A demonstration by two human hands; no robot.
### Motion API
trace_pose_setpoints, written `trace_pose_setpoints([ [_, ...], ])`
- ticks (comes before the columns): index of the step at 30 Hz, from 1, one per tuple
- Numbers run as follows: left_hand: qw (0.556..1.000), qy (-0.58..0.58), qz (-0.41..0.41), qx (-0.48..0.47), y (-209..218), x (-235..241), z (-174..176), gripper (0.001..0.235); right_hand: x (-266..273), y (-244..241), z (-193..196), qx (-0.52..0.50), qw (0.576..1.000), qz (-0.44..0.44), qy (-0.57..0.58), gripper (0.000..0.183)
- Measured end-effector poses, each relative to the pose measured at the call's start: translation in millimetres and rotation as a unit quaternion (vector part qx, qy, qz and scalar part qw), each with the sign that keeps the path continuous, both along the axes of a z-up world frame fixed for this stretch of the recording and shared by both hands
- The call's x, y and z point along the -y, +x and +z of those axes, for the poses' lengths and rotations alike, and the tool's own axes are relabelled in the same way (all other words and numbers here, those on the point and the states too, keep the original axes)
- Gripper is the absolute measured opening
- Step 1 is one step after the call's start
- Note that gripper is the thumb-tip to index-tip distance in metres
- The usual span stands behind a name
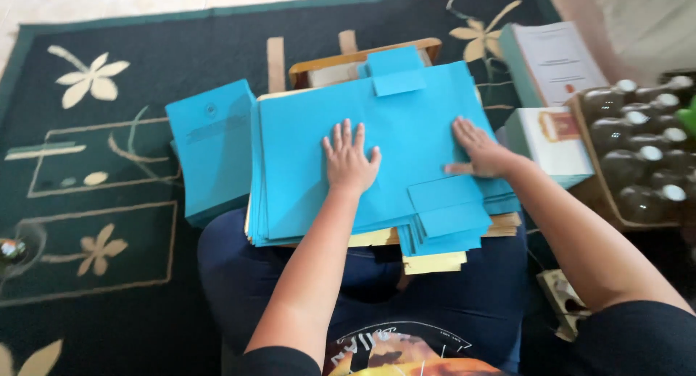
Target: A person sitting on the floor organizes a large stack of blue folders by picking them up individually, smoothing them, and stacking them neatly.
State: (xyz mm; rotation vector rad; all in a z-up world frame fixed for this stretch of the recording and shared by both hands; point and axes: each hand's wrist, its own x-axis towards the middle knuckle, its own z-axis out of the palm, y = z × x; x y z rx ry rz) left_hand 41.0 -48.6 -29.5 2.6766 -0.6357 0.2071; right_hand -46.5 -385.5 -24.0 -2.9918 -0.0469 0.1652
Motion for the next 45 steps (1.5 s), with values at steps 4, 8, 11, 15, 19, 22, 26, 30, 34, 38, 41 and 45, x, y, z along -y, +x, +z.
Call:
trace_pose_setpoints([
  [4, 1.000, 0.006, 0.008, -0.008, -2.3, 2.3, -0.5, 0.069, 19.3, -37.6, 4.0, -0.074, 0.994, 0.072, 0.034, 0.151],
  [8, 1.000, 0.019, 0.017, -0.017, -2.2, 1.5, -2.7, 0.070, -35.7, -56.9, 24.4, -0.112, 0.992, 0.047, -0.032, 0.170],
  [11, 0.999, 0.020, 0.018, -0.022, -2.3, 2.8, 0.9, 0.070, -105.7, -59.3, 37.6, -0.076, 0.992, 0.102, 0.000, 0.161],
  [15, 0.999, 0.030, 0.016, -0.021, -1.9, 4.2, 0.3, 0.070, -179.4, -64.0, 48.7, -0.043, 0.985, 0.166, 0.012, 0.135],
  [19, 0.999, 0.029, 0.012, -0.008, 1.7, 3.4, -7.9, 0.070, -170.5, -71.1, 37.3, 0.015, 0.986, 0.163, -0.019, 0.106],
  [22, 1.000, 0.017, 0.014, 0.002, -0.7, 4.1, -3.9, 0.069, -137.4, -69.5, 22.5, 0.092, 0.988, 0.123, -0.014, 0.093],
  [26, 1.000, 0.014, 0.011, 0.007, -3.4, 2.7, -1.2, 0.068, -137.6, -63.4, 14.1, 0.005, 0.996, -0.017, -0.086, 0.089],
  [30, 0.999, 0.021, 0.024, -0.001, -3.6, 1.3, 1.6, 0.069, -146.3, -30.3, 6.3, -0.002, 0.995, 0.055, -0.079, 0.092],
  [34, 1.000, 0.021, 0.019, -0.006, -2.6, 0.6, -2.1, 0.070, -129.9, 35.4, -10.0, 0.094, 0.992, 0.037, -0.074, 0.090],
  [38, 1.000, 0.014, 0.015, -0.013, -0.7, 1.1, -4.0, 0.071, -131.9, 105.8, -11.9, 0.047, 0.995, -0.068, -0.057, 0.094],
  [41, 0.999, 0.006, 0.013, -0.028, 1.7, 0.2, -2.4, 0.071, -118.6, 157.5, -35.2, 0.082, 0.988, -0.117, -0.060, 0.096],
  [45, 0.999, 0.009, 0.019, -0.032, -1.1, -0.4, 2.3, 0.070, -126.7, 181.7, -11.1, 0.067, 0.984, -0.160, -0.032, 0.094],
])
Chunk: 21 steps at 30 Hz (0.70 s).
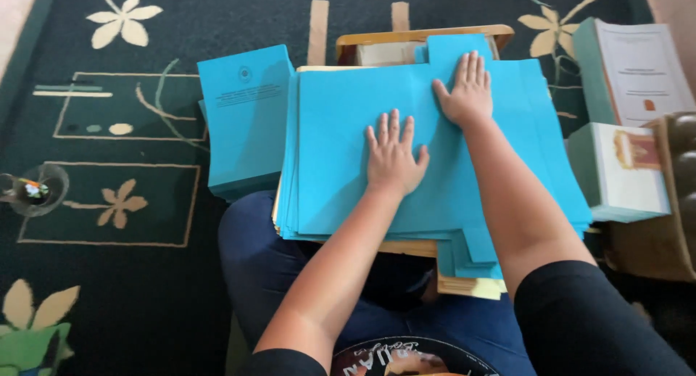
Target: A person sitting on the floor organizes a large stack of blue folders by picking them up individually, smoothing them, and stacking them neatly.
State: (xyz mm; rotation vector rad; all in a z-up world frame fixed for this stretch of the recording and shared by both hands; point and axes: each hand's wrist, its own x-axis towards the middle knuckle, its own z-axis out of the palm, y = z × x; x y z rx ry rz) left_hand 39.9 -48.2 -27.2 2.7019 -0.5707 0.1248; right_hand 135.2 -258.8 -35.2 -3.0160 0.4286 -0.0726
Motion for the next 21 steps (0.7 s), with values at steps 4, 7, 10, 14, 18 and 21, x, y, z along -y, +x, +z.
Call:
trace_pose_setpoints([
  [4, 1.000, -0.011, -0.002, -0.008, 1.3, -2.8, 5.7, 0.070, 3.7, 4.1, 20.5, -0.020, 0.995, 0.096, 0.022, 0.088],
  [7, 1.000, -0.022, -0.004, -0.013, 3.7, 0.4, 2.2, 0.071, 36.2, 11.3, 10.9, 0.000, 0.990, 0.137, 0.019, 0.079],
  [10, 1.000, -0.018, -0.002, -0.022, 7.0, 0.6, 0.2, 0.072, 27.4, 17.9, 5.9, 0.043, 0.988, 0.145, 0.000, 0.072],
  [14, 1.000, -0.015, -0.001, -0.027, 2.6, 1.0, 4.9, 0.072, 1.5, -7.5, 24.4, 0.014, 0.982, 0.188, 0.007, 0.074],
  [18, 0.999, -0.011, 0.019, -0.024, -1.0, -1.5, 7.2, 0.073, 38.6, -16.3, 19.2, 0.106, 0.977, 0.186, 0.007, 0.071],
  [21, 0.999, -0.007, 0.031, -0.023, 0.9, -2.0, 6.3, 0.074, 72.5, -37.3, 18.3, 0.002, 1.000, -0.015, 0.027, 0.092],
])
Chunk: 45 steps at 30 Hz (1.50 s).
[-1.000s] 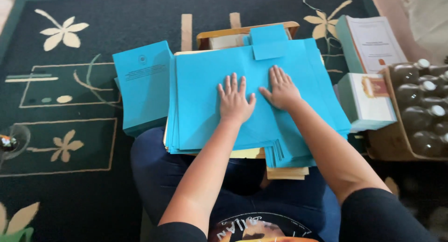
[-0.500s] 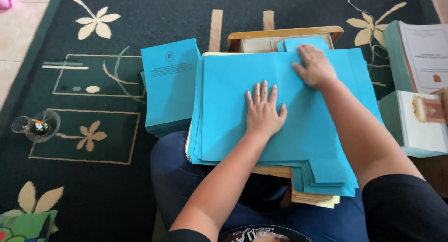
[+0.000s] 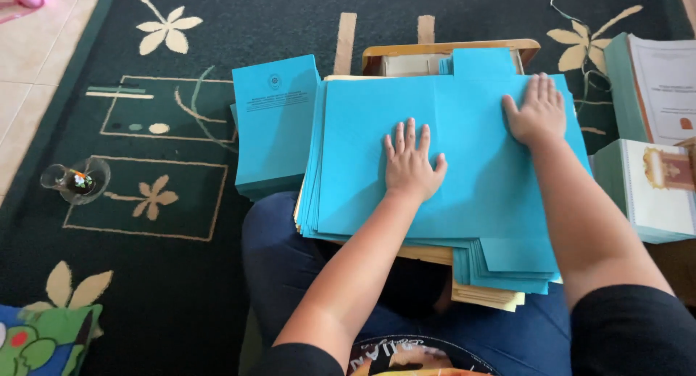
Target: A person sitting on the floor organizes a large stack of blue folders by picking them up individually, smoothing them, and stacking them neatly.
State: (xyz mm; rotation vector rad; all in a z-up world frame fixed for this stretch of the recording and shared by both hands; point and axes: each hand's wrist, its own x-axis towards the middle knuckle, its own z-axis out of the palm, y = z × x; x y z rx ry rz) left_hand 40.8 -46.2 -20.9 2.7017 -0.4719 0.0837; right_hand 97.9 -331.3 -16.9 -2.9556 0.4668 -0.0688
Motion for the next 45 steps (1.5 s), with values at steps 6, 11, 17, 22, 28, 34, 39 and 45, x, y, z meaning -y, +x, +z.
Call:
trace_pose_setpoints([
  [6, 0.999, 0.000, 0.000, 0.034, 0.3, 4.7, -7.1, 0.072, 16.2, -94.4, -7.0, -0.030, 0.998, 0.007, -0.050, 0.092],
  [11, 0.999, -0.005, 0.007, 0.040, -2.8, 0.6, -6.5, 0.072, -3.4, -182.2, 12.7, -0.031, 0.994, 0.094, -0.056, 0.102],
  [17, 1.000, -0.006, -0.003, 0.008, -2.6, 0.3, -6.9, 0.073, -41.9, -218.0, 23.1, -0.096, 0.978, 0.181, -0.026, 0.132],
  [22, 0.998, 0.015, -0.053, 0.037, -21.4, -16.5, -13.3, 0.066, -73.0, -221.2, 20.5, -0.074, 0.976, 0.199, -0.046, 0.109],
  [28, 0.994, 0.069, -0.090, 0.001, -49.3, -114.4, -11.7, 0.063, -43.3, -204.7, -26.9, -0.112, 0.986, 0.076, -0.095, 0.109],
  [34, 0.996, 0.055, -0.057, 0.049, -41.2, -189.4, -14.7, 0.048, -99.3, -199.3, -4.3, -0.120, 0.982, 0.089, -0.117, 0.105],
  [39, 0.982, -0.090, 0.143, 0.081, 9.8, -288.2, -36.3, 0.019, -152.7, -140.8, -11.3, -0.104, 0.983, 0.132, -0.077, 0.092],
  [45, 0.933, -0.054, 0.354, -0.024, 71.8, -391.9, -119.3, 0.027, -365.8, -71.4, 17.8, 0.073, 0.939, 0.334, 0.041, 0.044],
])
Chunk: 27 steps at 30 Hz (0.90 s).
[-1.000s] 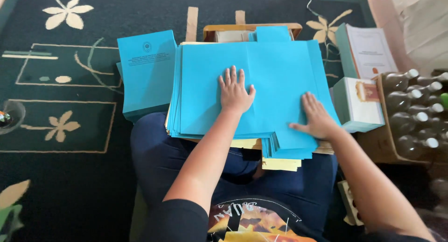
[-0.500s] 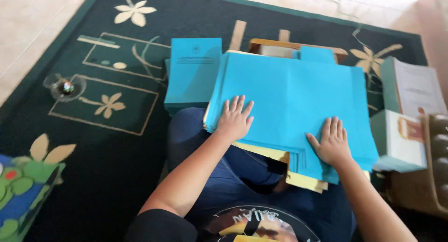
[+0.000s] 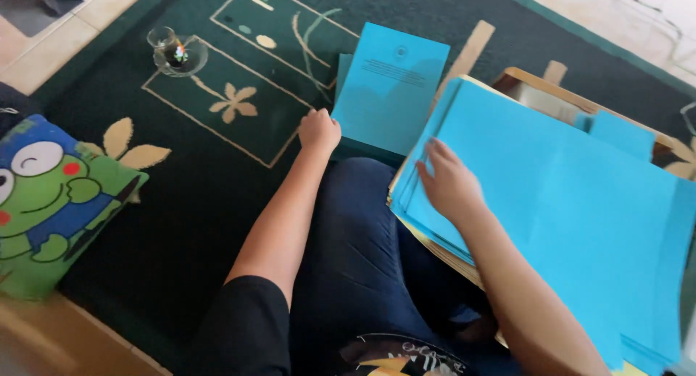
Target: A person sitting on the floor organizes a large stack of blue folders by picking them up individually, smoothing them, and stacking them neatly.
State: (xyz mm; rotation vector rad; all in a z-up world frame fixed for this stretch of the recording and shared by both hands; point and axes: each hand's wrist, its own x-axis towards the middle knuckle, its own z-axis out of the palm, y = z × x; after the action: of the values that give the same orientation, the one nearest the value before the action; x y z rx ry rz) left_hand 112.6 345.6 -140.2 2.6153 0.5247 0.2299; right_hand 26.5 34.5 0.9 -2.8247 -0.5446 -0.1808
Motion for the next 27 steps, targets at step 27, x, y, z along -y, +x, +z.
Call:
trace_pose_setpoints([
  [27, 0.984, -0.049, 0.016, -0.173, 29.5, 13.1, 34.5, 0.034, -127.5, 109.8, -64.4, -0.384, 0.850, 0.000, -0.360, 0.052],
])
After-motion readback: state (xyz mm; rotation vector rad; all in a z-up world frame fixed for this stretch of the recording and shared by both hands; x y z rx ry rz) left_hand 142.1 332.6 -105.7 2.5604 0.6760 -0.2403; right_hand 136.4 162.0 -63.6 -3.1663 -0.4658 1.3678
